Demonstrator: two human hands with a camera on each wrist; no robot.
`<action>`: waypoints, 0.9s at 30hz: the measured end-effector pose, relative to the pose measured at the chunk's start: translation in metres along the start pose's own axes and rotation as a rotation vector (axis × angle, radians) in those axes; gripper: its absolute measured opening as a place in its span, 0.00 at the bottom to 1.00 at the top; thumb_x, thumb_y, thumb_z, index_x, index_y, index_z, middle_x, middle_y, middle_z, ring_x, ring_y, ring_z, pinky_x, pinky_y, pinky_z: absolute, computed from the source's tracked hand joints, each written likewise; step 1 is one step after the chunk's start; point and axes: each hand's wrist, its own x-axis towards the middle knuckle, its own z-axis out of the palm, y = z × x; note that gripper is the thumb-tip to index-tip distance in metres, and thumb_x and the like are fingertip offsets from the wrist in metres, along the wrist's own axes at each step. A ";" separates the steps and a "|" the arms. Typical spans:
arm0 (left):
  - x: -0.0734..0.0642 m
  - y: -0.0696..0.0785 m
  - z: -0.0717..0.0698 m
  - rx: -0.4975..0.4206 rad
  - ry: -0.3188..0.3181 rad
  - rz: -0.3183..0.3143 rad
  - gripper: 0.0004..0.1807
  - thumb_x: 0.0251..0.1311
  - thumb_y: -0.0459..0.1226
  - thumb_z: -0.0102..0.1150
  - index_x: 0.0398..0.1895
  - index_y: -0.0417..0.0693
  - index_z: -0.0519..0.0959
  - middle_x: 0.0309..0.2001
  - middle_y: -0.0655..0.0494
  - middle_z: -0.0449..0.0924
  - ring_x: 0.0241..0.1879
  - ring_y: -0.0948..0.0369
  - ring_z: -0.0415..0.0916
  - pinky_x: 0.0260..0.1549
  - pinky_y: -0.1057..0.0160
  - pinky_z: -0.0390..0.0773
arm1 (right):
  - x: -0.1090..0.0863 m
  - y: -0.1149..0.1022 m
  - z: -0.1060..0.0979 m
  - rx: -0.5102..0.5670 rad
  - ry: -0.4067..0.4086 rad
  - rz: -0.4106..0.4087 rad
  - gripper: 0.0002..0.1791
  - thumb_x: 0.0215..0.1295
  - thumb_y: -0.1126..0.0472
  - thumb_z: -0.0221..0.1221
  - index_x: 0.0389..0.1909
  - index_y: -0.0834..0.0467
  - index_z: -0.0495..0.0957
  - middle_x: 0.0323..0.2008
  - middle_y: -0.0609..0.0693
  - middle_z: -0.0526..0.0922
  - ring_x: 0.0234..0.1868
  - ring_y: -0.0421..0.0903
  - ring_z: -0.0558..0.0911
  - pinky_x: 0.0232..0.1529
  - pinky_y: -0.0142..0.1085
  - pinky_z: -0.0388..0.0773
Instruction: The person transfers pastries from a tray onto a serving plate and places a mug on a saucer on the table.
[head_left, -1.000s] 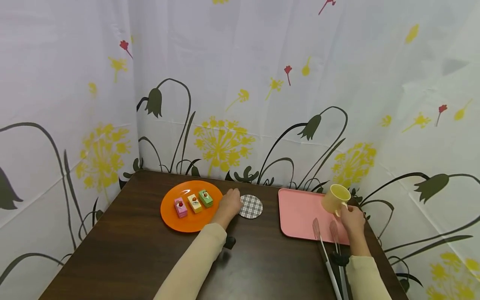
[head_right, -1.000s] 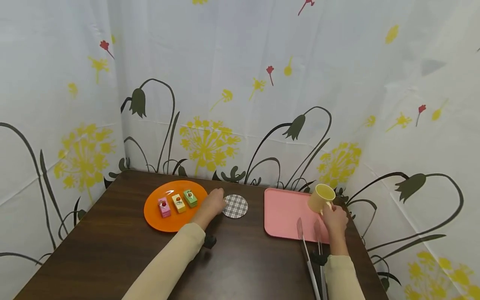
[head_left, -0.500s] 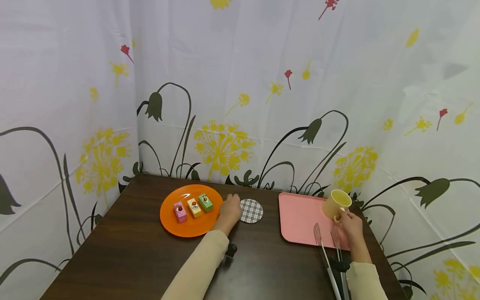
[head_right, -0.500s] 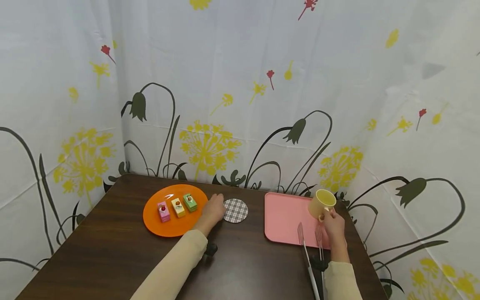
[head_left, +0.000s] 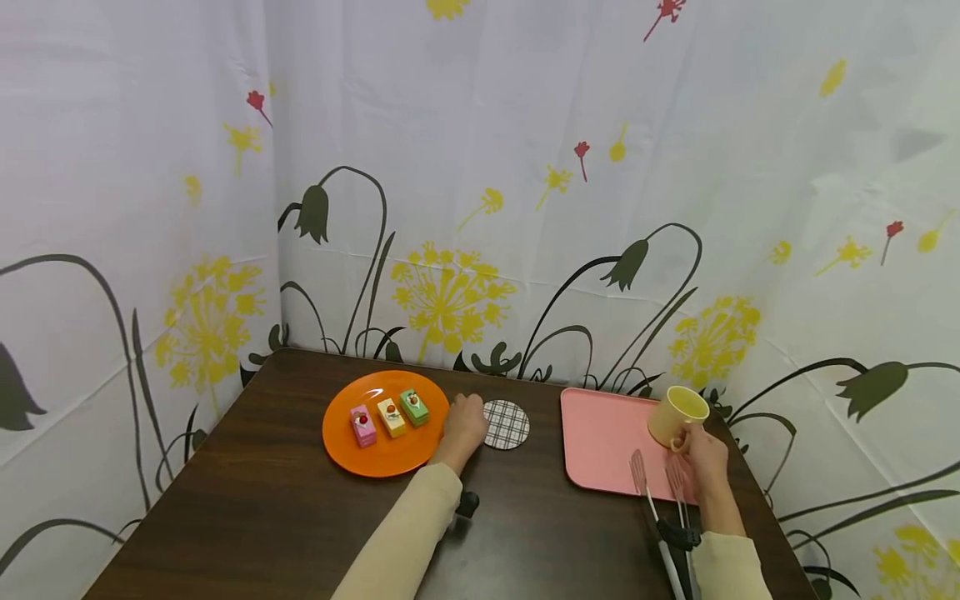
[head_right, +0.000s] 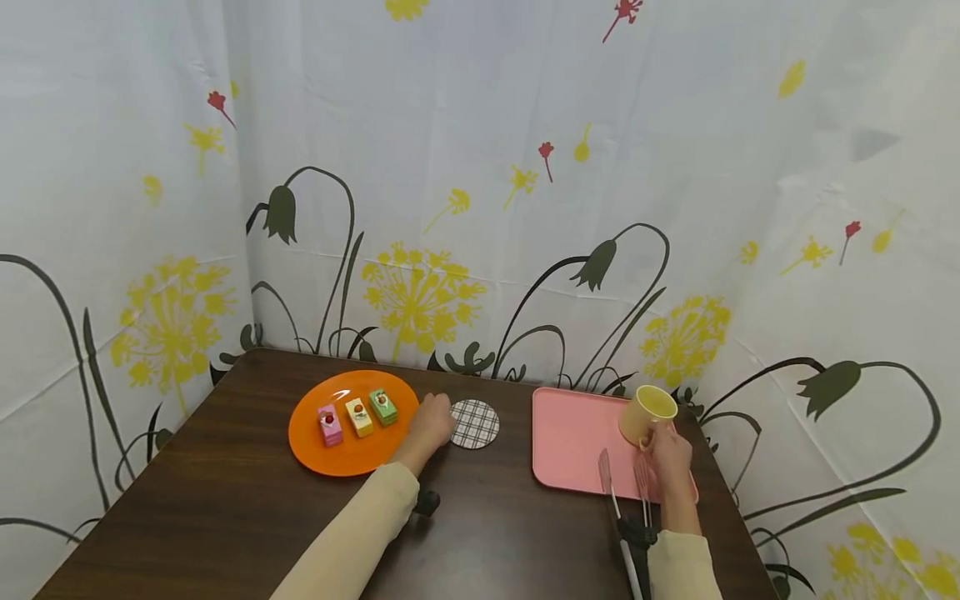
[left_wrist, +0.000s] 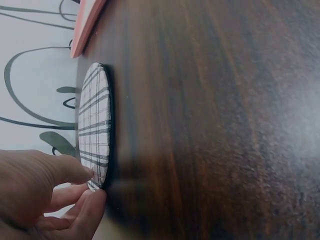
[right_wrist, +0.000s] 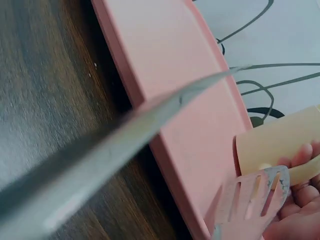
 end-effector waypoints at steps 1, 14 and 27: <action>0.000 0.000 0.000 -0.004 0.001 0.001 0.07 0.72 0.31 0.64 0.46 0.34 0.85 0.56 0.31 0.79 0.56 0.38 0.80 0.61 0.42 0.82 | 0.000 0.000 0.000 0.027 0.004 0.002 0.24 0.80 0.48 0.50 0.27 0.56 0.82 0.26 0.42 0.82 0.34 0.40 0.79 0.41 0.33 0.76; 0.002 0.004 0.001 -0.020 -0.030 -0.026 0.07 0.69 0.30 0.64 0.44 0.33 0.85 0.54 0.32 0.80 0.53 0.38 0.81 0.56 0.42 0.82 | 0.001 0.002 -0.001 0.385 0.150 0.091 0.17 0.78 0.50 0.52 0.27 0.50 0.78 0.21 0.37 0.74 0.27 0.37 0.75 0.31 0.27 0.77; 0.005 0.000 0.002 0.009 -0.009 -0.028 0.08 0.71 0.30 0.64 0.48 0.34 0.85 0.53 0.33 0.81 0.55 0.38 0.82 0.58 0.43 0.83 | 0.003 0.009 0.006 0.506 0.170 0.108 0.19 0.78 0.51 0.52 0.23 0.49 0.73 0.20 0.38 0.70 0.28 0.39 0.72 0.34 0.31 0.75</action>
